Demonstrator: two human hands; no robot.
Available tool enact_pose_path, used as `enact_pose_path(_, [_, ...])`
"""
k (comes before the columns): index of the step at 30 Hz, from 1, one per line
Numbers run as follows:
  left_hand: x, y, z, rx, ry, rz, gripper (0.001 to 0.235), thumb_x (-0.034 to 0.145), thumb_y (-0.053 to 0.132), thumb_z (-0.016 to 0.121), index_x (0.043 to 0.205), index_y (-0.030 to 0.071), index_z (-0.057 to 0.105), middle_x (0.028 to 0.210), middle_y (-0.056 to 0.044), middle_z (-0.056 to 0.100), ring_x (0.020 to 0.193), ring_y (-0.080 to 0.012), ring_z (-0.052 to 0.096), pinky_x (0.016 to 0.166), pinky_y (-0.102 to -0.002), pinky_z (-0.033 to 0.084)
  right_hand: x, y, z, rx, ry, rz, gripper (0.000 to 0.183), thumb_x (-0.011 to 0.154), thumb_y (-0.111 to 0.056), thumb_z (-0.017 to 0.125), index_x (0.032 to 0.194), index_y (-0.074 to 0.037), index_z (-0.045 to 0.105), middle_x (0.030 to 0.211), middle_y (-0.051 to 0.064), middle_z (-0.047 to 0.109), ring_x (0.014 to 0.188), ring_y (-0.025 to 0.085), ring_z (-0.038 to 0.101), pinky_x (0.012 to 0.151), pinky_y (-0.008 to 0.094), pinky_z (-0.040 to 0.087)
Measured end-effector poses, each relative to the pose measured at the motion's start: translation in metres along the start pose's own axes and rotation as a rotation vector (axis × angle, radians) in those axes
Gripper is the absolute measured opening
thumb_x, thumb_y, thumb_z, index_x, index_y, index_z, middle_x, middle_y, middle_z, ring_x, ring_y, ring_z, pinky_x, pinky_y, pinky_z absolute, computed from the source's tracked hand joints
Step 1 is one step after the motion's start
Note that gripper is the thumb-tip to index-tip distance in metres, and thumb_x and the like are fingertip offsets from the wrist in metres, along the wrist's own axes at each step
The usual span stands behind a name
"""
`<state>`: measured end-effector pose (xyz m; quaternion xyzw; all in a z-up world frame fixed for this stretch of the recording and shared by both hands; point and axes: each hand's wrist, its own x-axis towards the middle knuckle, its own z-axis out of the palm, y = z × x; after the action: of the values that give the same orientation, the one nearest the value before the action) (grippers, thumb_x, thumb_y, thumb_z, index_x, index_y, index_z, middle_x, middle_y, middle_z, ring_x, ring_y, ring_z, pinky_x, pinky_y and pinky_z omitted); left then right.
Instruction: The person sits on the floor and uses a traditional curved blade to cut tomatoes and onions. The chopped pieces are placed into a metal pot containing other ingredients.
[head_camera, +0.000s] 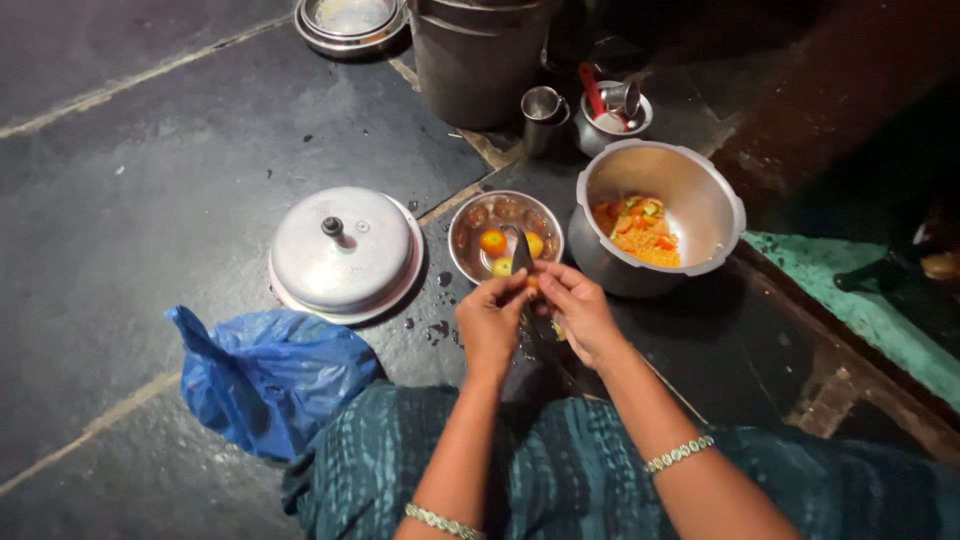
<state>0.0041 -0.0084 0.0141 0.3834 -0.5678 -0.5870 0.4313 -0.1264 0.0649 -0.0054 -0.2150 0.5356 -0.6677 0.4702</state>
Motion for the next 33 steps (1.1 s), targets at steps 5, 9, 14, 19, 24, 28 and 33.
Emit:
enact_pose_path(5, [0.012,-0.038,-0.003,-0.134,-0.035,-0.337,0.022,0.077,-0.002,0.081,0.099,-0.003,0.077,0.086,-0.011,0.079,0.071,-0.0128,0.073,0.065,-0.025,0.059,0.011,0.035,-0.007,-0.28,0.128,0.062,0.031,0.099,-0.017,0.06,0.127,-0.005,0.068,0.104,0.0,0.074,0.083,0.007,0.065,0.064,0.022,0.047])
enact_pose_path(9, [0.018,-0.076,-0.003,-0.123,-0.035,-0.537,0.02,0.08,-0.004,0.08,0.099,-0.007,0.078,0.082,-0.014,0.077,0.062,-0.0167,0.069,0.053,-0.026,0.052,0.016,0.057,-0.018,-0.369,0.171,0.176,0.029,0.098,-0.016,0.061,0.123,-0.008,0.072,0.098,-0.001,0.074,0.075,0.006,0.061,0.06,0.022,0.045])
enact_pose_path(14, [0.016,-0.111,-0.001,-0.166,0.003,-0.679,0.018,0.08,-0.009,0.078,0.098,-0.008,0.074,0.083,-0.015,0.075,0.061,-0.0207,0.069,0.051,-0.028,0.057,0.017,0.065,-0.021,-0.462,0.163,0.19,0.028,0.1,-0.019,0.057,0.122,-0.011,0.073,0.093,-0.002,0.073,0.067,0.006,0.055,0.057,0.023,0.043])
enact_pose_path(19, [0.017,-0.144,0.0,-0.209,-0.001,-0.67,0.015,0.08,-0.011,0.077,0.094,-0.01,0.072,0.083,-0.016,0.074,0.063,-0.023,0.071,0.054,-0.032,0.061,0.017,0.083,-0.033,-0.482,0.164,0.196,0.029,0.102,-0.019,0.054,0.123,-0.013,0.072,0.085,0.002,0.066,0.059,0.01,0.046,0.051,0.026,0.037])
enact_pose_path(24, [0.025,-0.158,-0.004,-0.252,0.017,-0.793,0.016,0.081,-0.015,0.074,0.095,-0.01,0.069,0.082,-0.017,0.072,0.064,-0.0258,0.071,0.057,-0.036,0.065,0.023,0.1,-0.05,-0.535,0.172,-0.059,0.023,0.104,-0.019,0.058,0.116,-0.006,0.073,0.091,0.001,0.072,0.074,0.007,0.06,0.065,0.022,0.047])
enact_pose_path(28, [0.02,-0.148,-0.002,-0.225,0.055,-0.813,0.018,0.081,-0.017,0.074,0.097,-0.011,0.068,0.084,-0.017,0.072,0.065,-0.0269,0.071,0.058,-0.039,0.065,0.014,0.096,-0.051,-0.434,0.188,-0.05,0.024,0.106,-0.022,0.059,0.112,-0.004,0.073,0.095,0.002,0.076,0.081,0.009,0.067,0.072,0.022,0.053])
enact_pose_path(33, [0.018,-0.103,-0.006,-0.208,0.04,-0.431,0.019,0.083,-0.006,0.077,0.103,-0.007,0.074,0.086,-0.015,0.076,0.067,-0.0223,0.069,0.059,-0.032,0.056,0.009,0.067,-0.034,-0.393,0.169,0.122,0.024,0.097,-0.022,0.063,0.116,-0.011,0.073,0.098,-0.004,0.075,0.078,0.005,0.062,0.061,0.023,0.044])
